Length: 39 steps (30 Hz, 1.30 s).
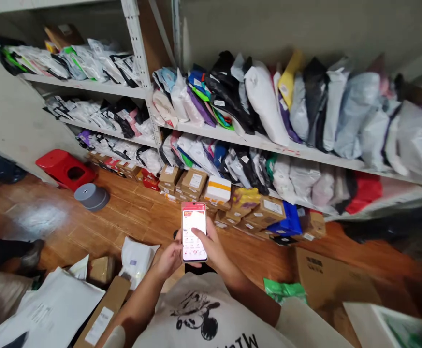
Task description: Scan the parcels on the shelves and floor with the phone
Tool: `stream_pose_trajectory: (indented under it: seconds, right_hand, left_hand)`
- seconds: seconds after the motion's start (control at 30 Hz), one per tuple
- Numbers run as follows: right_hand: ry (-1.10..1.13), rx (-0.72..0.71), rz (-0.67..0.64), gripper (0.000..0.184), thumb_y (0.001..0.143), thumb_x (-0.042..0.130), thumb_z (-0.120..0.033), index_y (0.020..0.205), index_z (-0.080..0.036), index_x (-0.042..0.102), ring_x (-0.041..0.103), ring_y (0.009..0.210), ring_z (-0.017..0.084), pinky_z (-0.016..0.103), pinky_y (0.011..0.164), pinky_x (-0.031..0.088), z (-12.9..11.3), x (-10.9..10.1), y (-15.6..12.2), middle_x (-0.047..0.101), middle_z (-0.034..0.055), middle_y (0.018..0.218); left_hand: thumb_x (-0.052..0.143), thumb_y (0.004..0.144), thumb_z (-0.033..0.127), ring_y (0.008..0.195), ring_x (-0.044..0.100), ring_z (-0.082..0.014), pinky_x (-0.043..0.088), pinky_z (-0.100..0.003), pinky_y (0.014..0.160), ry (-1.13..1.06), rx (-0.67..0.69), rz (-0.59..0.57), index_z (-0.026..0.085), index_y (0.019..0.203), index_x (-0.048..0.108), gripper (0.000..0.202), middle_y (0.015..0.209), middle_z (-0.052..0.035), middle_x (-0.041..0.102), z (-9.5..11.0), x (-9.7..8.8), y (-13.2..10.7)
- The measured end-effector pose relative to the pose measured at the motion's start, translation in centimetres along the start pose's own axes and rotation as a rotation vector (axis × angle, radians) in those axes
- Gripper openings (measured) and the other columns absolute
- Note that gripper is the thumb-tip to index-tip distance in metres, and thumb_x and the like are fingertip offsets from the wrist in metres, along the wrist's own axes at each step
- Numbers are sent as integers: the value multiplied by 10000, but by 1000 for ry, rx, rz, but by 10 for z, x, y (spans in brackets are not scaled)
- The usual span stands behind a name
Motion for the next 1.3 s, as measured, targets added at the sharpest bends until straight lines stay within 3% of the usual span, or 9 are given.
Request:
stream_pose_trajectory:
  seconds: [0.13, 0.27, 0.43, 0.53, 0.73, 0.87, 1.0, 1.13, 1.3]
  right_hand:
    - [-36, -82, -62, 390, 709, 695, -374, 1034, -224, 538, 643, 861, 237, 366, 758, 526, -10, 34, 99, 685, 45, 960]
    - [39, -29, -285, 368, 761, 620, -360, 1100, -240, 546, 656, 876, 245, 379, 744, 533, -22, 75, 187, 692, 50, 998]
    - [-62, 78, -658, 380, 671, 614, -157, 1043, -234, 618, 649, 895, 228, 368, 779, 511, -30, 133, 259, 710, 8, 947]
    - [-60, 124, -761, 466, 608, 590, -94, 1053, -227, 622, 653, 866, 218, 349, 751, 505, -21, 175, 293, 717, -1, 941]
    - [-64, 25, -597, 376, 596, 615, -89, 949, -206, 666, 639, 787, 205, 318, 687, 486, -6, 280, 365, 712, -6, 846]
    - [82, 56, -298, 171, 664, 679, -286, 791, -173, 699, 605, 636, 183, 294, 596, 457, -1, 356, 411, 704, 13, 708]
    - [169, 87, -53, 304, 679, 677, -463, 743, -165, 677, 575, 570, 167, 282, 553, 425, 9, 414, 441, 683, 17, 643]
    - [206, 86, 39, 344, 664, 695, -501, 703, -160, 661, 549, 513, 151, 269, 517, 395, 13, 442, 455, 656, 7, 586]
    - [213, 25, 110, 345, 715, 652, -511, 727, -166, 669, 546, 510, 152, 272, 517, 395, 7, 444, 458, 657, 10, 602]
  left_hand:
    - [540, 760, 260, 1151, 562, -317, 532, -463, 845, 33, 91, 12, 322, 1496, 249, 793, 1376, -69, 527, 65, -35, 56]
    - [521, 779, 277, 1177, 542, -323, 527, -470, 857, 9, 233, 87, 360, 1492, 259, 764, 1386, -46, 521, 128, -78, 92]
    - [527, 825, 307, 1181, 543, -321, 538, -447, 825, -75, 305, 198, 391, 1485, 268, 714, 1430, -37, 483, 193, -130, 92]
    - [523, 845, 322, 1152, 566, -304, 533, -439, 832, -116, 339, 229, 401, 1470, 303, 667, 1404, -38, 514, 229, -166, 87]
    - [536, 829, 312, 1142, 575, -290, 512, -445, 882, -63, 308, 197, 408, 1483, 265, 715, 1398, -31, 520, 333, -247, 93]
    - [526, 830, 280, 1163, 560, -277, 504, -425, 904, 29, 246, 104, 408, 1489, 248, 726, 1411, -20, 503, 423, -293, 98]
    - [545, 806, 280, 1150, 563, -268, 501, -422, 909, 81, 113, -5, 395, 1482, 268, 739, 1414, -15, 496, 493, -326, 100]
    - [571, 766, 309, 1158, 549, -296, 512, -438, 878, 85, -11, 2, 377, 1439, 358, 709, 1401, -15, 507, 533, -346, 105]
    - [612, 700, 321, 1192, 525, -311, 480, -455, 923, 36, -88, -36, 318, 1372, 457, 689, 1304, -25, 590, 545, -356, 124]
Point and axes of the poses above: each hand's wrist, its own y-axis towards the middle knuckle, its own x-axis out of the palm, z = x × y, the point moved 1 cm from there along y, towards the middle knuckle
